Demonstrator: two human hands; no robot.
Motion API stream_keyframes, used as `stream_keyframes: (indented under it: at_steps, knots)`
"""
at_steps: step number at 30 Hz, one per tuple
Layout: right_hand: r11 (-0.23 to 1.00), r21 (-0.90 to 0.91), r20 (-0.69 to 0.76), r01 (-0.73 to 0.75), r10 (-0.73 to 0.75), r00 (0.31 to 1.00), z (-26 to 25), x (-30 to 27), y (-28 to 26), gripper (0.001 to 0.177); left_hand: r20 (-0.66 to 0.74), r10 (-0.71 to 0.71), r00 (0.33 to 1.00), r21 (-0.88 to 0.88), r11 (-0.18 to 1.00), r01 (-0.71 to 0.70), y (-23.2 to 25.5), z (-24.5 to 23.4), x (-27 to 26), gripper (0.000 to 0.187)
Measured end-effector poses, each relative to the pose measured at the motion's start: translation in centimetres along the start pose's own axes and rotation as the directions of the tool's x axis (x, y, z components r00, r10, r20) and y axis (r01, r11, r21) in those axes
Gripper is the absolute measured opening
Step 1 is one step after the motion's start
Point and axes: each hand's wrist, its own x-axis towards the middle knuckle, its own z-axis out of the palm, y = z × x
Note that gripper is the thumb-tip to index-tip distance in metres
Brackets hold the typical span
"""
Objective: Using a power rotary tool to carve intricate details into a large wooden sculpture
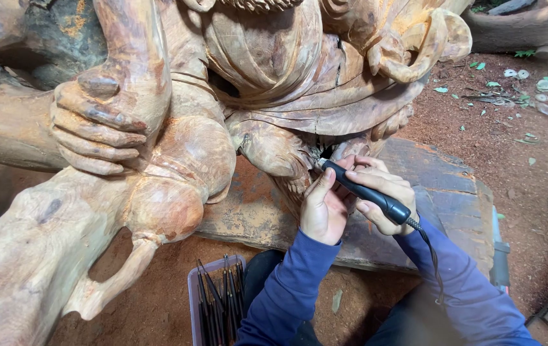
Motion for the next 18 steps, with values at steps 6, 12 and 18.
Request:
stream_keyframes:
  at_steps: [6, 12, 18]
  knots:
    - [1.000, 0.011, 0.015, 0.007, -0.007, 1.000, 0.2, 0.0, 0.3, 0.044, 0.008, -0.039, 0.999, -0.015, 0.999, 0.039, 0.4, -0.4, 0.2, 0.037]
    - [1.000, -0.014, 0.041, 0.007, -0.006, 0.999, 0.4, 0.0, 0.3, 0.041, 0.040, -0.072, 0.997, -0.041, 0.996, 0.074, 0.6, -0.9, 0.4, 0.039]
    - [0.998, -0.061, 0.061, 0.003, 0.001, 0.998, 0.6, 0.1, 0.2, 0.040, 0.064, -0.071, 0.995, -0.081, 0.994, 0.076, 0.0, -2.6, 1.3, 0.040]
